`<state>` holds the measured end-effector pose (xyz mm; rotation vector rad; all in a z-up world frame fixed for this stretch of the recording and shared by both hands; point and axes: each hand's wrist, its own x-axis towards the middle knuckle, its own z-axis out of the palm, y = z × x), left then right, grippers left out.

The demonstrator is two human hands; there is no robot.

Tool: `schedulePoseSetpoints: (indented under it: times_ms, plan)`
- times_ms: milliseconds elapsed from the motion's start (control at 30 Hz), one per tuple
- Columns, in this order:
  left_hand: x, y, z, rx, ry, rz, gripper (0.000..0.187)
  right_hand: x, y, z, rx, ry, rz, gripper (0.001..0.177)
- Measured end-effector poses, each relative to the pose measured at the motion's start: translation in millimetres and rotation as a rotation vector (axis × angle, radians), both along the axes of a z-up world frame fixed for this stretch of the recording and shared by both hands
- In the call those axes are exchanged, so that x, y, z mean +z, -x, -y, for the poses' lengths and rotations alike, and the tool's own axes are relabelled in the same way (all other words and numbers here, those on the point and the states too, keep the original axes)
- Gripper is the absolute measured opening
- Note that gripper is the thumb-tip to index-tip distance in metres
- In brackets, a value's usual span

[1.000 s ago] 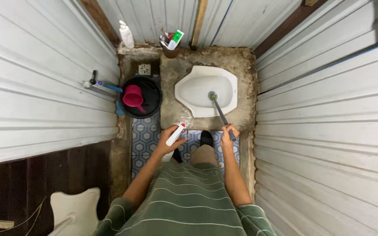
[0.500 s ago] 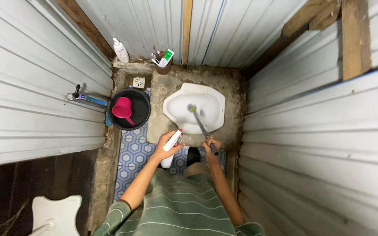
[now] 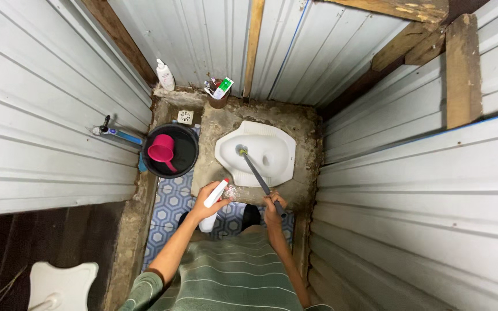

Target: The person scrubs a white squat toilet with a long-handled brush while holding a spray bottle. The person repeatedly sprays the toilet and scrubs the interior surface throughout the clip.

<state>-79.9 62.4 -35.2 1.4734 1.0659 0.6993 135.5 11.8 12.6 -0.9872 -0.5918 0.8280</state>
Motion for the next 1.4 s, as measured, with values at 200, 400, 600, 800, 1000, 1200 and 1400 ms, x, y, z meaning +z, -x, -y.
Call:
schedulePoseSetpoints:
  times_ms: [200,400,600,800,1000,1200,1400]
  plan:
    - [-6,51,-10,-0.087,-0.009,0.096,0.034,1,51,1,-0.017,0.073,0.238,0.043]
    - [-5,120,-20,-0.151,-0.064,0.146,0.036,-6,99,-5,-0.465,0.098,-0.423,0.013]
    - [-3,175,-30,-0.248,-0.149,0.064,0.04,-13,141,2,-0.792,0.046,-0.636,0.022]
    - [0,199,-32,-0.3,-0.067,-0.034,0.038,-27,171,-3,-0.941,0.11,-0.841,0.026]
    - [-2,197,-32,-0.49,-0.275,0.024,0.037,-32,170,-10,-1.01,0.005,-0.729,0.027]
    - [6,193,-39,-0.466,-0.072,0.034,0.037,-40,200,18,-0.932,0.066,-0.863,0.021]
    - [-11,183,-47,-0.461,-0.078,0.026,0.033,-49,155,27,-1.101,0.015,-0.775,0.02]
